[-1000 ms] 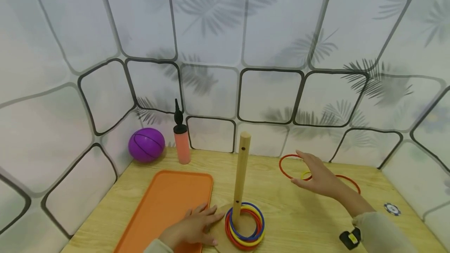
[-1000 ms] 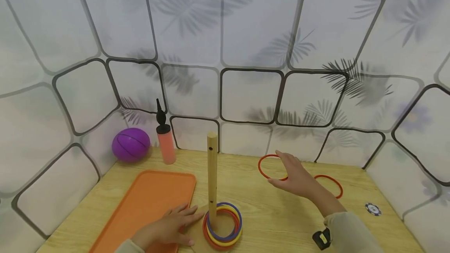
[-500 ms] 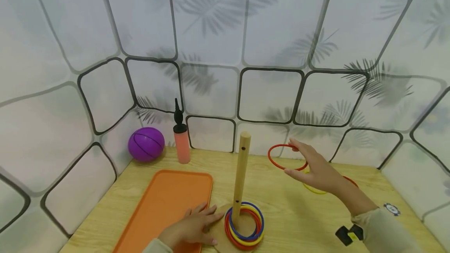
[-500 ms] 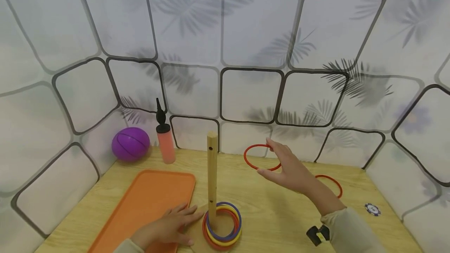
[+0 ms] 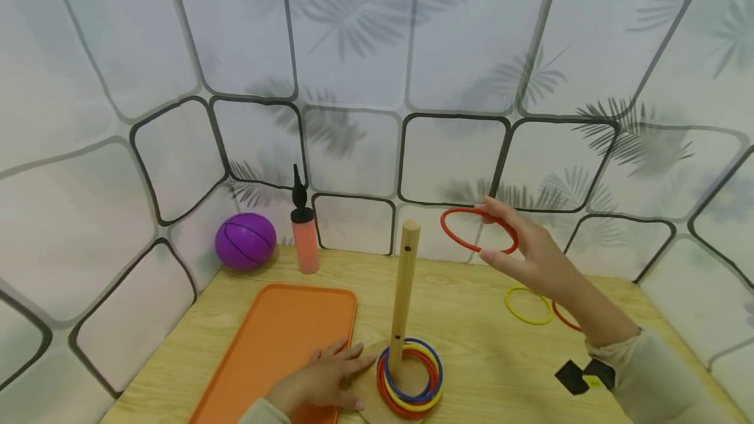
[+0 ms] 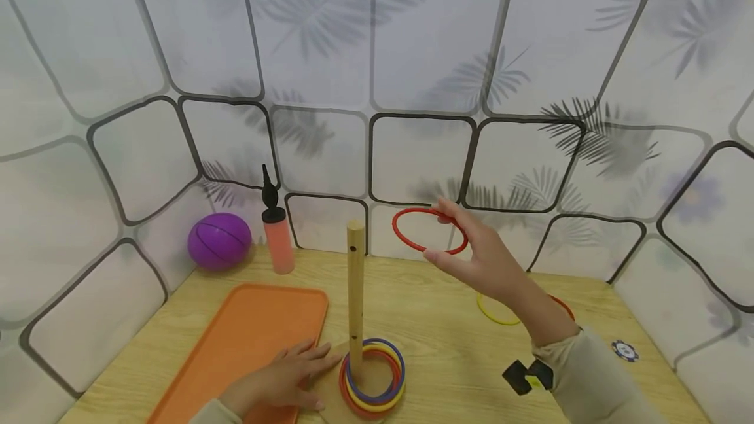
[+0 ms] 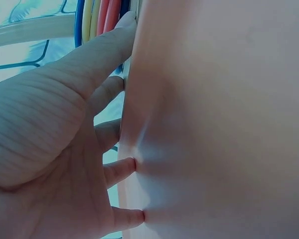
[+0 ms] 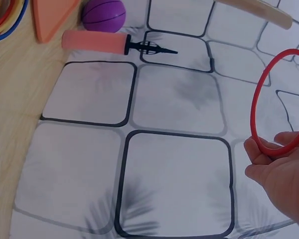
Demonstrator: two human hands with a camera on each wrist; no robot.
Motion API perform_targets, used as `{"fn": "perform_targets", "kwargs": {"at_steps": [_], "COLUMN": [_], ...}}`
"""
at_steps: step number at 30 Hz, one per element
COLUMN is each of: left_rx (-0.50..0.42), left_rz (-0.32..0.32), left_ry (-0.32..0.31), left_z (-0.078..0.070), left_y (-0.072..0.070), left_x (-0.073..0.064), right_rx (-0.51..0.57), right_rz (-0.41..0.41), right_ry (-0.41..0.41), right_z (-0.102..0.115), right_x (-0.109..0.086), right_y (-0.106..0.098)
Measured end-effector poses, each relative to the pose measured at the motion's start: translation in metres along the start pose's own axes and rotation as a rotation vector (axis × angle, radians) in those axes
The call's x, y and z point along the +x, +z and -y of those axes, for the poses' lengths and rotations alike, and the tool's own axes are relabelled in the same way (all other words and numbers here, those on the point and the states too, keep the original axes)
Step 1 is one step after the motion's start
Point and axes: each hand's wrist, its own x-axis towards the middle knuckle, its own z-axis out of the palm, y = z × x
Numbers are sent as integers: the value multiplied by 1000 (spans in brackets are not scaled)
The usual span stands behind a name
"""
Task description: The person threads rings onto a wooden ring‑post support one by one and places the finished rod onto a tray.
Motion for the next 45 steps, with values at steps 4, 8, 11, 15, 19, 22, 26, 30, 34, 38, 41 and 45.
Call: {"fn": "perform_targets", "kwargs": {"at_steps": [4, 8, 11, 15, 19, 22, 26, 30, 34, 38, 41, 45], "left_rx": [11, 12, 13, 17, 11, 5, -2, -13, -6, 12, 21, 15], "left_rz": [-1, -3, -2, 0, 7, 8, 4, 9, 13, -1, -6, -7], "left_ry": [3, -5, -5, 0, -1, 0, -2, -7, -11, -4, -2, 0], "left_z": [0, 0, -1, -4, -7, -8, -7, -7, -6, -5, -4, -2], "left_y": [1, 1, 0, 0, 0, 0, -2, -3, -3, -2, -2, -2], "left_x": [1, 3, 3, 3, 3, 3, 3, 2, 1, 1, 0, -1], "right_rx": [49, 43, 33, 37, 105, 140, 140, 105, 103, 92, 94, 145], "right_rz": [-10, -6, 1, 10, 29, 43, 62, 64, 68, 74, 92, 122], "right_ry": [-54, -75, -78, -86, -103, -115, -116, -120, -113, -100, -72, -19], "right_z": [12, 25, 32, 40, 44, 46, 46, 44, 43, 40, 38, 32], "right_x": [9, 16, 20, 23, 27, 29, 30, 29, 25, 18, 11, -1], "right_y": [-5, -8, -9, -8, -4, 0, 7, 14, 20, 27, 34, 48]}}
